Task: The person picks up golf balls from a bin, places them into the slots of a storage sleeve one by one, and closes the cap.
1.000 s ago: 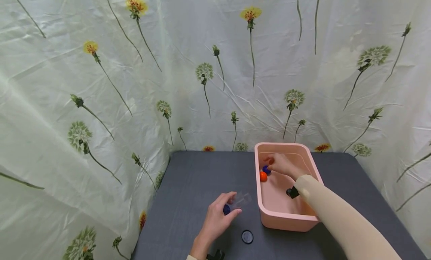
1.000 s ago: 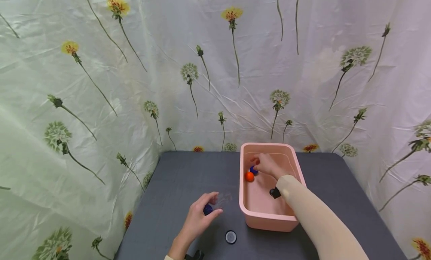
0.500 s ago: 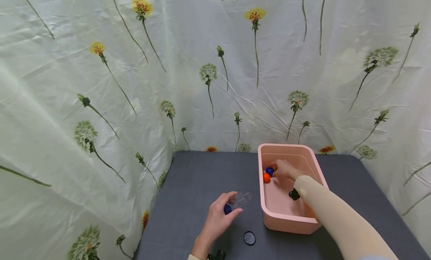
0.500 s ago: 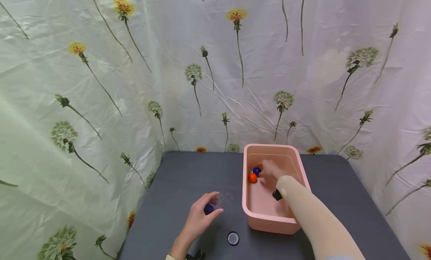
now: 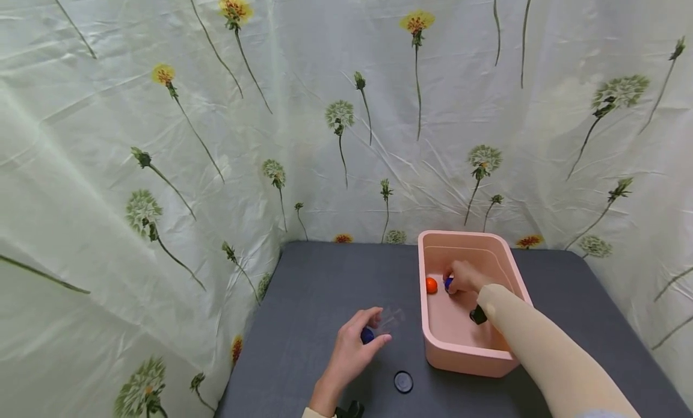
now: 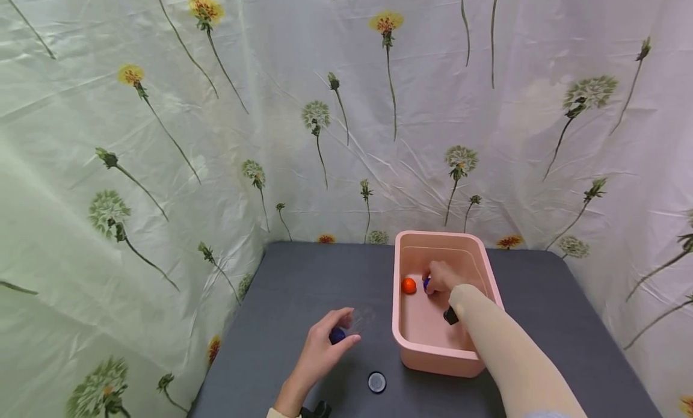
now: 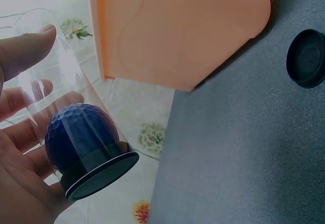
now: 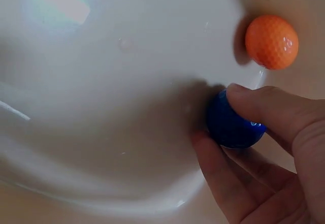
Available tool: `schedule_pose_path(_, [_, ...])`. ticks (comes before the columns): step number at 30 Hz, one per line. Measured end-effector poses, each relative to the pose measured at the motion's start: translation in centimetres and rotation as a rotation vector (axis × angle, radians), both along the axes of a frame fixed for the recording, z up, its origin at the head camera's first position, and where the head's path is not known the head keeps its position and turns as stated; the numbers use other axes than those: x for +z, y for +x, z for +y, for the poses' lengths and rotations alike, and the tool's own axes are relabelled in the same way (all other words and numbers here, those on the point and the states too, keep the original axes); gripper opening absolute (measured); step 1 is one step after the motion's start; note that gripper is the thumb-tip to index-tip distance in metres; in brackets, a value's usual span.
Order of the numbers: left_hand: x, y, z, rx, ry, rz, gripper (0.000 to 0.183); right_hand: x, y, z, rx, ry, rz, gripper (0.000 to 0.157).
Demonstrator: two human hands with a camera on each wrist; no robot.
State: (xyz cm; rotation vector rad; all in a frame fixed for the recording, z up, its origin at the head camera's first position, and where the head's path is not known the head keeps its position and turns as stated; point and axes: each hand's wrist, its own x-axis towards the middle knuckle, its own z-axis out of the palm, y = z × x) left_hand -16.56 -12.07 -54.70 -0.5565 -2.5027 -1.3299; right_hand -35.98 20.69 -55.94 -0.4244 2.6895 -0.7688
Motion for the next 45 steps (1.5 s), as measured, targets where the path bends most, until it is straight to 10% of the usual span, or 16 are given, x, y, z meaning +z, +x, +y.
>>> schedule_pose_path(23, [0.6, 0.5, 0.5, 0.004, 0.005, -0.058, 0.049, 3.5, 1.6, 0.8, 0.205, 0.083, 0.111, 0.025])
schedule_pose_path(45, [0.7, 1.2, 0.7, 0.002, 0.003, -0.032, 0.049, 10.9, 9.0, 0.4, 0.129, -0.129, 0.163, 0.033])
